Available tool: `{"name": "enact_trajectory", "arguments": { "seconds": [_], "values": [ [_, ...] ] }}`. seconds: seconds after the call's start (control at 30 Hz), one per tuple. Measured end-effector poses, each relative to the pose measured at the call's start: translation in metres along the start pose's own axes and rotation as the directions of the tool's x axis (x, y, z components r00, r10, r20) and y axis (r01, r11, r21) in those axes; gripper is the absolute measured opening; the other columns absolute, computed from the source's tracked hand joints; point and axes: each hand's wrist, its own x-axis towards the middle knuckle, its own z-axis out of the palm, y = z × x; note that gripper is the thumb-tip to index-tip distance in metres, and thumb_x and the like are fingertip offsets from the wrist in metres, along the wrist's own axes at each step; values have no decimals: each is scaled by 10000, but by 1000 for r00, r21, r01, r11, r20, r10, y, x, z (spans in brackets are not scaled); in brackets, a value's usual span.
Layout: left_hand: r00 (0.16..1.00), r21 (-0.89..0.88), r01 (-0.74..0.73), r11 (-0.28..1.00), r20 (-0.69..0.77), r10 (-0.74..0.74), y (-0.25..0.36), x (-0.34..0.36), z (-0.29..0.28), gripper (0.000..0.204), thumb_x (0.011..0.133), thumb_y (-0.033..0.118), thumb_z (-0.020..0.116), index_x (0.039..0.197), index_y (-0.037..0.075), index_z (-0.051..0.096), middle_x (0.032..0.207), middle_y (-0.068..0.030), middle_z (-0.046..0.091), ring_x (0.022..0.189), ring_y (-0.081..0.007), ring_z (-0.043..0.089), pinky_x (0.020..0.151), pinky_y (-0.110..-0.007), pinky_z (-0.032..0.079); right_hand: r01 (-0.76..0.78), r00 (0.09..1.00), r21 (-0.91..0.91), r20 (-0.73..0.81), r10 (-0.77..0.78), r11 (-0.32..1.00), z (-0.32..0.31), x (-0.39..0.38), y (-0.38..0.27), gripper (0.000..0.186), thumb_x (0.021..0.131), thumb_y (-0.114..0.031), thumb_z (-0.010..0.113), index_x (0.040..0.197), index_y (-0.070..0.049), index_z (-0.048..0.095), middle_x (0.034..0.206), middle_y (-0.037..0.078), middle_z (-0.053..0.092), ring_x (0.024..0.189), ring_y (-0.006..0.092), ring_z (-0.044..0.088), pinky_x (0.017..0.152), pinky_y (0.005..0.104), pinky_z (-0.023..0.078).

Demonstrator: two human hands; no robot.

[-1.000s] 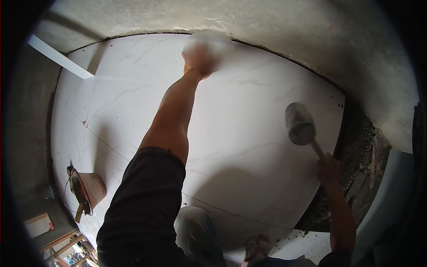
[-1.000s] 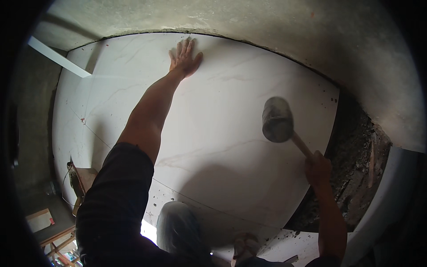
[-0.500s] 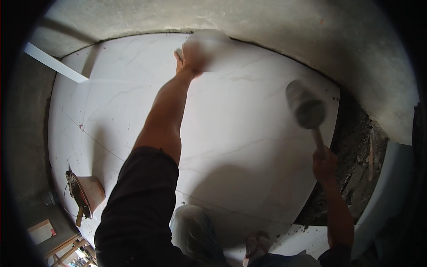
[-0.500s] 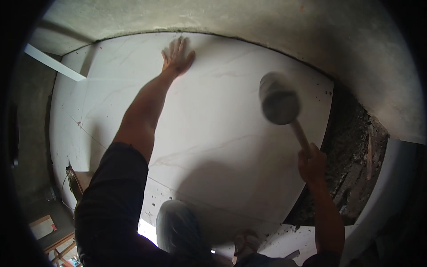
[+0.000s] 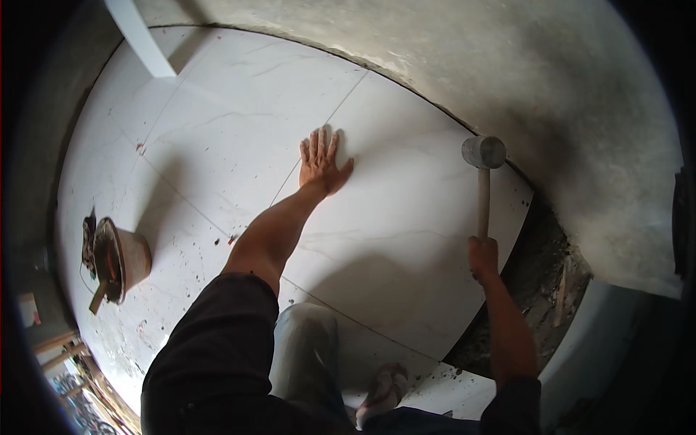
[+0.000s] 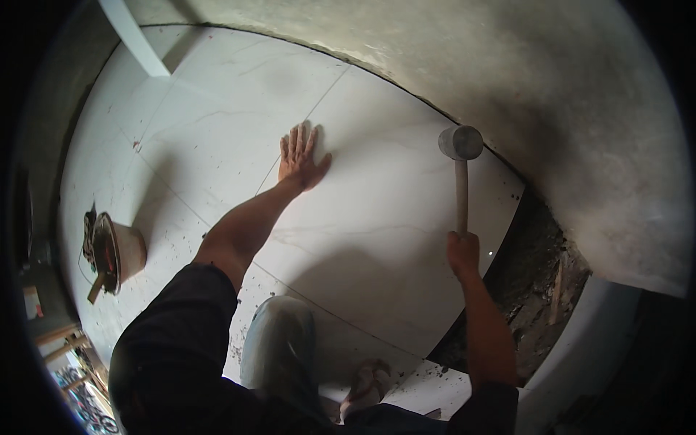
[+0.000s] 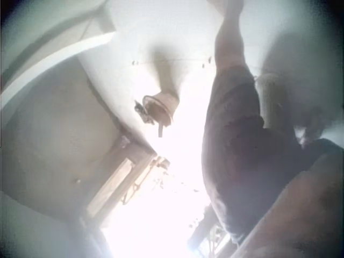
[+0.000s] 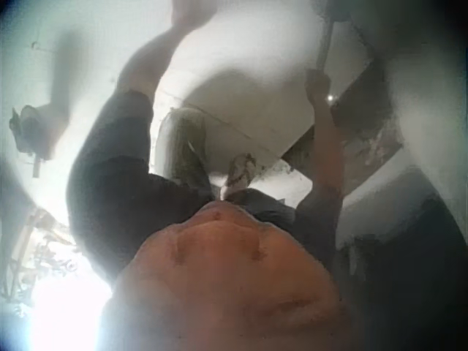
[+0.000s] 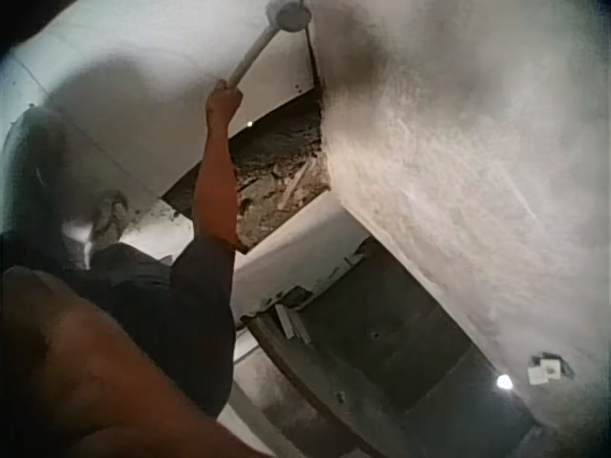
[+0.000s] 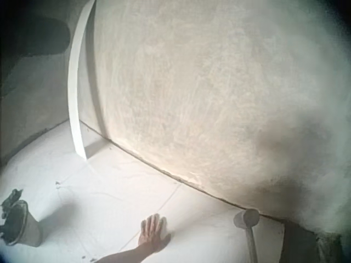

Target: The person positions a large floor tile onto mortar, taps the surface with a rubber mallet, and uses a scraper to clear mortar from the edges.

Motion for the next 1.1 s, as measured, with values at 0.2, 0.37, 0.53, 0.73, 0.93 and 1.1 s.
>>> {"name": "enact_trajectory", "arguments": {
  "seconds": [0.2,0.37,0.53,0.73,0.93,1.1],
  "values": [
    [991,-91,131,987,-10,-132,-31,-93,2,801,904,558,397,1528,156,97,1591,-119,26,1470,-274,-19,1180,-463,-25,-284,916,232,352,192,930,34,-43,-63,486,937,-435,534,716,-2,520,580,35,495,465,164,503,435,364,418],
    [930,-118,366,923,8,-367,-45,-162,15,806,892,548,420,1529,170,104,1591,-121,26,1468,-306,-23,1144,-571,-39,-287,958,684,220,186,670,38,-77,-122,574,937,-610,424,826,-50,486,553,-4,404,406,125,410,373,291,360],
    [900,-177,424,888,-30,-436,-42,-180,17,804,886,566,410,1527,180,117,1587,-131,41,1460,-346,-7,1099,-657,-32,-277,960,612,137,246,740,69,-68,-93,611,896,-707,373,801,-106,429,545,-23,362,420,95,392,399,288,364],
    [906,-195,400,896,-62,-418,-50,-188,17,786,896,543,404,1521,153,132,1582,-149,50,1458,-354,1,1110,-641,-22,-165,984,353,2,176,921,69,-53,-59,644,926,-665,358,700,-70,454,544,0,406,462,142,425,459,335,371],
    [902,-195,409,891,-65,-428,-87,-259,29,819,894,506,420,1508,52,124,1581,-153,77,1466,-321,18,1153,-549,-8,-213,974,149,109,198,966,51,-52,-48,683,936,-663,326,676,-53,489,580,37,447,489,176,455,496,361,396],
    [925,-122,370,921,-45,-377,-106,-296,31,802,906,531,399,1518,90,125,1587,-122,81,1468,-304,35,1154,-550,-8,-324,946,334,145,291,885,81,-82,-45,632,952,-605,374,735,-28,516,601,43,468,504,167,484,512,343,418]
  ]
}}
